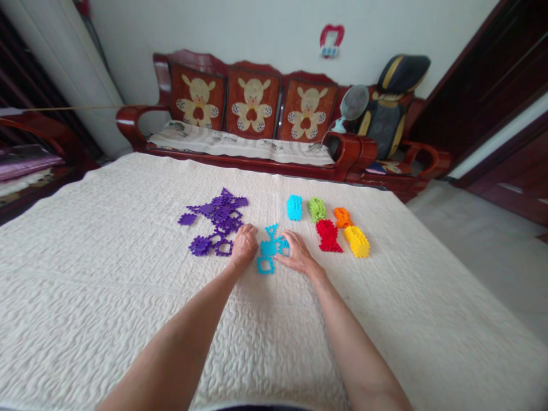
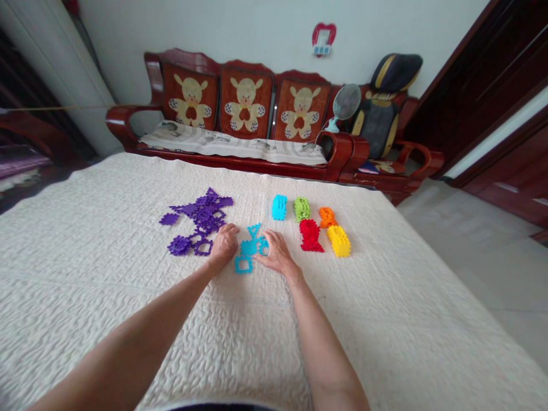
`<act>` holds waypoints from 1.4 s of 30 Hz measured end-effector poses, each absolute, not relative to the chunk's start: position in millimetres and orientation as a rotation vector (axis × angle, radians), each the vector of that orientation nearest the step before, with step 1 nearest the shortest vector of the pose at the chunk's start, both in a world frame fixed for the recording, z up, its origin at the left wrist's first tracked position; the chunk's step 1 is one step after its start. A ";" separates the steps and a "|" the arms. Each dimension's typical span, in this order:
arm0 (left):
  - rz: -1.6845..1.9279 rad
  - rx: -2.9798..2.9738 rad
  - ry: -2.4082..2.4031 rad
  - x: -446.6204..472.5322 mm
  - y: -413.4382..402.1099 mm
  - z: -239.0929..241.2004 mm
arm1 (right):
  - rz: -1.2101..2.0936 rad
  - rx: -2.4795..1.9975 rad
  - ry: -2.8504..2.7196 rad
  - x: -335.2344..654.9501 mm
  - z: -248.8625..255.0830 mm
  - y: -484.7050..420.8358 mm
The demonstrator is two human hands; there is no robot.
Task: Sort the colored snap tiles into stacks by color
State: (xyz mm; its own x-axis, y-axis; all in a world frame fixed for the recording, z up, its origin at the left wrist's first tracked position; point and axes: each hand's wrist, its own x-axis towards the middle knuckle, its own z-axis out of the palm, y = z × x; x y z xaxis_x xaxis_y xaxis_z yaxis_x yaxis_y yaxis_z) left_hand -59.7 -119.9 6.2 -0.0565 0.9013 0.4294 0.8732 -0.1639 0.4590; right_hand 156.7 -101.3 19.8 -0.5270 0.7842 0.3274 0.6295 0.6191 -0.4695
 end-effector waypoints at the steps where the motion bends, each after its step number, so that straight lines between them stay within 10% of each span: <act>1: 1.033 2.124 2.002 -59.6 -120.2 7.0 | 0.392 -1.100 -2.334 157.2 20.0 -101.7; 42: 1.020 2.130 2.024 -63.2 -117.5 3.3 | 0.174 -1.396 -1.799 175.5 11.3 -100.5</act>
